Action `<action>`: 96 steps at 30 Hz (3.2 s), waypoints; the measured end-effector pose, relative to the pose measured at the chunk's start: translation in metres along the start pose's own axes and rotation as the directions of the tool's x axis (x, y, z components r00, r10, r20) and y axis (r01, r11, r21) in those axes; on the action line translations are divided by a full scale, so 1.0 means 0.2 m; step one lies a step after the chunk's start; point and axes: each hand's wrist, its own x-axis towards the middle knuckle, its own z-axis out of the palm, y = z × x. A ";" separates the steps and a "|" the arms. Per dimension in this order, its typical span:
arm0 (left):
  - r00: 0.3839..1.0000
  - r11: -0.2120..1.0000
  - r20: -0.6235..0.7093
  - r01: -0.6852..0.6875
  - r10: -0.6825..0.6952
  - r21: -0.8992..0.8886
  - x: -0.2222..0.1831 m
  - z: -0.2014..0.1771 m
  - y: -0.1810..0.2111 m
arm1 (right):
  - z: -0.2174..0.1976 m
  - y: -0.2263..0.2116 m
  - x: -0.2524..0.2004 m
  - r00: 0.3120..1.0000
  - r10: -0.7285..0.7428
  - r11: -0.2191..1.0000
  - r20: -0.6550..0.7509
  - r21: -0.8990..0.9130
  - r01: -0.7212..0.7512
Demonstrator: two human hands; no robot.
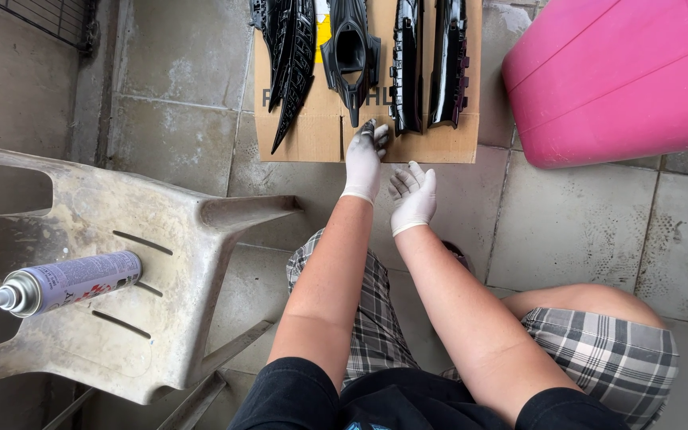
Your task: The person is spray painting various black plastic parts using a white spray can while sitting on the floor.
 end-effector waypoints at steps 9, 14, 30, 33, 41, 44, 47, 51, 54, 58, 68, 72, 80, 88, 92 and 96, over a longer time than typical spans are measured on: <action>0.995 0.961 0.047 0.098 -0.089 -0.260 -0.32 -0.18 0.04 | 0.29 -0.27 -0.27 0.995 -0.093 0.990 0.040 -0.099 0.096; 0.936 0.705 0.266 0.350 -0.232 -0.616 -0.54 -0.23 0.06 | 0.54 -0.67 -0.64 0.865 -0.026 0.985 0.502 0.160 -0.063; 0.967 0.920 0.123 0.252 -0.225 -0.299 -0.49 -0.33 -0.12 | 0.63 -0.94 -0.98 0.613 0.164 0.322 0.773 -0.629 0.707; 0.970 0.950 0.125 0.230 -0.208 -0.210 -0.74 -0.30 0.10 | 0.59 -0.92 -0.97 0.599 0.151 0.035 0.787 -0.610 0.792; 0.907 0.793 0.394 0.347 -0.148 -0.500 -0.82 -0.34 0.17 | 0.59 -0.90 -1.16 0.363 0.593 -0.258 0.719 -0.258 0.931; 0.695 0.681 0.707 0.455 0.130 -0.573 -0.81 -0.40 0.17 | 0.59 -0.96 -1.12 0.386 0.479 -0.280 0.788 -0.279 0.918; 0.657 0.684 0.736 0.463 0.161 -0.564 -0.87 -0.38 0.22 | 0.56 -0.99 -1.06 0.471 0.411 -0.356 0.781 -0.338 0.871; 0.641 0.713 0.751 0.453 0.158 -0.536 -0.86 -0.36 0.19 | 0.53 -0.98 -1.03 0.482 0.430 -0.350 0.764 -0.351 0.869; 0.647 0.758 0.746 0.407 0.155 -0.510 -0.79 -0.36 0.10 | 0.54 -0.98 -1.03 0.502 0.442 -0.355 0.744 -0.369 0.859; 0.936 0.916 0.287 0.284 -0.202 -0.282 -0.63 -0.37 -0.10 | 0.56 -0.98 -1.03 0.498 0.456 -0.357 0.738 -0.360 0.862; 0.970 0.944 0.209 0.054 -0.127 0.325 -0.68 -0.35 -0.13 | 0.50 -0.87 -1.00 0.469 0.561 -0.342 0.682 -0.325 0.882; 0.969 0.941 0.226 0.014 -0.095 0.339 -0.70 -0.32 -0.10 | 0.52 -0.87 -1.01 0.488 0.564 -0.340 0.666 -0.351 0.872; 0.969 0.934 0.233 -0.010 -0.078 0.356 -0.68 -0.35 -0.13 | 0.50 -0.85 -0.98 0.476 0.573 -0.356 0.667 -0.321 0.878; 0.964 0.956 0.260 -0.021 -0.058 0.291 -0.77 -0.31 0.03 | 0.49 -0.80 -0.99 0.450 0.605 -0.331 0.657 -0.307 0.892; 0.991 0.970 0.135 -0.023 -0.011 0.242 -0.66 -0.36 -0.04 | 0.49 -0.81 -1.03 0.432 0.616 -0.333 0.659 -0.279 0.901; 0.993 0.986 0.067 -0.109 0.101 0.125 -0.49 -0.32 0.16 | 0.46 -0.83 -1.10 0.429 0.659 -0.294 0.618 -0.314 0.903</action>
